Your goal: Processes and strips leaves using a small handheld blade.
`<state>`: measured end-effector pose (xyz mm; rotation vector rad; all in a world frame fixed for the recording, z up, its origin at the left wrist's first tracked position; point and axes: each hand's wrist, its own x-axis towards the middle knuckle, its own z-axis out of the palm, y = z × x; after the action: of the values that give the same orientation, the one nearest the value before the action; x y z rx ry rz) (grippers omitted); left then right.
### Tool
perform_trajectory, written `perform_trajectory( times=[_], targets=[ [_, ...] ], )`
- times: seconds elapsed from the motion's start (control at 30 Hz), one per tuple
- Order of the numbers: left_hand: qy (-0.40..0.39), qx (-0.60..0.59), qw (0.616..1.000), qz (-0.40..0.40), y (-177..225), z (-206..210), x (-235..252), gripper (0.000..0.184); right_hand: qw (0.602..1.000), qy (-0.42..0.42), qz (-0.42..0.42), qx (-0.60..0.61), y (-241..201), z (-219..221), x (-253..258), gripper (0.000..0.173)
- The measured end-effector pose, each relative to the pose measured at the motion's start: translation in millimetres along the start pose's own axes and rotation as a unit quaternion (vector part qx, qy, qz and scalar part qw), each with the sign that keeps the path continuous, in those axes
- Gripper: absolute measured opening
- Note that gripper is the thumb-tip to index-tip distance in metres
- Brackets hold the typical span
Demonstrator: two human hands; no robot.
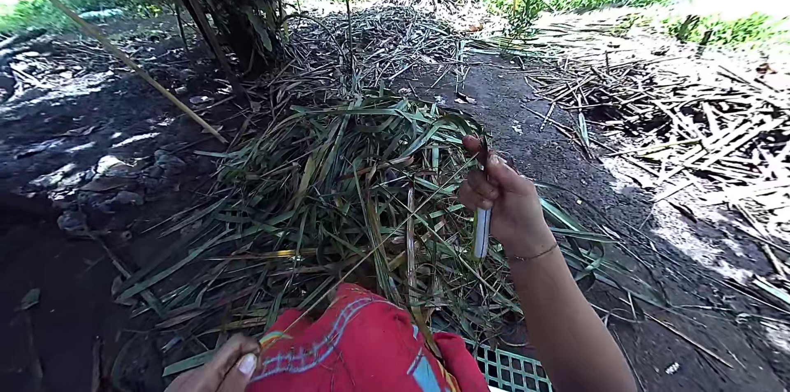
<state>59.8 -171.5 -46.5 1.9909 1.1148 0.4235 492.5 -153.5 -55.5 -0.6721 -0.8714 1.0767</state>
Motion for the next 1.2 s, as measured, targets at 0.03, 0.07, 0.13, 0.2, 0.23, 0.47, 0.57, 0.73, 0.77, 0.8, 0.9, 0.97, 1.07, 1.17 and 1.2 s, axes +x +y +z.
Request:
perform_trajectory(
  times=[0.03, 0.07, 0.13, 0.2, 0.23, 0.47, 0.57, 0.73, 0.77, 0.8, 0.9, 0.97, 1.07, 1.17, 1.2],
  targets=[
    [-0.013, 0.063, 0.998, 0.003, 5, -3, 5, 0.038, 1.0, -0.015, -0.001, -0.016, 3, 5, -4, 0.037],
    [-0.014, 0.093, 0.995, 0.014, 12, -3, 10, 0.041, 0.999, -0.026, -0.003, -0.031, 6, 11, -9, 0.037],
    [0.031, 0.087, 0.994, 0.059, 24, 6, 22, 0.041, 0.998, -0.05, -0.004, -0.044, 16, 26, -18, 0.036],
    [0.115, 0.037, 0.986, 0.114, 31, 23, 37, 0.034, 0.997, -0.073, -0.003, -0.033, 26, 37, -27, 0.038],
    [0.156, 0.023, 0.979, 0.132, 34, 29, 43, 0.031, 0.996, -0.088, 0.002, -0.025, 29, 42, -32, 0.039],
    [0.23, 0.012, 0.956, 0.181, 47, 55, 51, 0.031, 0.965, -0.25, 0.076, -0.028, 44, 75, -57, 0.042],
    [0.192, -0.053, 0.965, 0.171, 46, 52, 44, 0.03, 0.966, -0.254, 0.056, -0.017, 46, 72, -56, 0.037],
    [0.108, -0.162, 0.975, 0.109, 41, 32, 23, 0.017, 0.994, -0.1, -0.034, -0.025, 21, 30, -27, 0.035],
    [0.104, -0.17, 0.975, 0.093, 40, 29, 20, 0.017, 0.996, -0.067, -0.049, -0.024, 16, 23, -21, 0.036],
    [0.099, -0.173, 0.977, 0.081, 39, 26, 20, 0.018, 0.997, -0.047, -0.055, -0.015, 13, 19, -18, 0.035],
    [0.082, -0.165, 0.981, 0.056, 36, 27, 22, 0.018, 0.996, -0.086, -0.002, -0.003, 23, 32, -27, 0.041],
    [0.072, -0.166, 0.982, 0.053, 36, 29, 25, 0.018, 0.981, -0.179, 0.07, -0.002, 38, 49, -42, 0.044],
    [0.069, -0.175, 0.98, 0.059, 33, 26, 22, 0.02, 0.956, -0.266, 0.123, 0.021, 48, 57, -47, 0.041],
    [0.072, -0.179, 0.98, 0.044, 29, 16, 8, 0.021, 0.982, -0.173, 0.079, 0.015, 32, 31, -29, 0.039],
    [0.073, -0.184, 0.979, 0.037, 28, 13, 5, 0.022, 0.99, -0.134, 0.052, 0.014, 25, 20, -20, 0.039]
  ],
)
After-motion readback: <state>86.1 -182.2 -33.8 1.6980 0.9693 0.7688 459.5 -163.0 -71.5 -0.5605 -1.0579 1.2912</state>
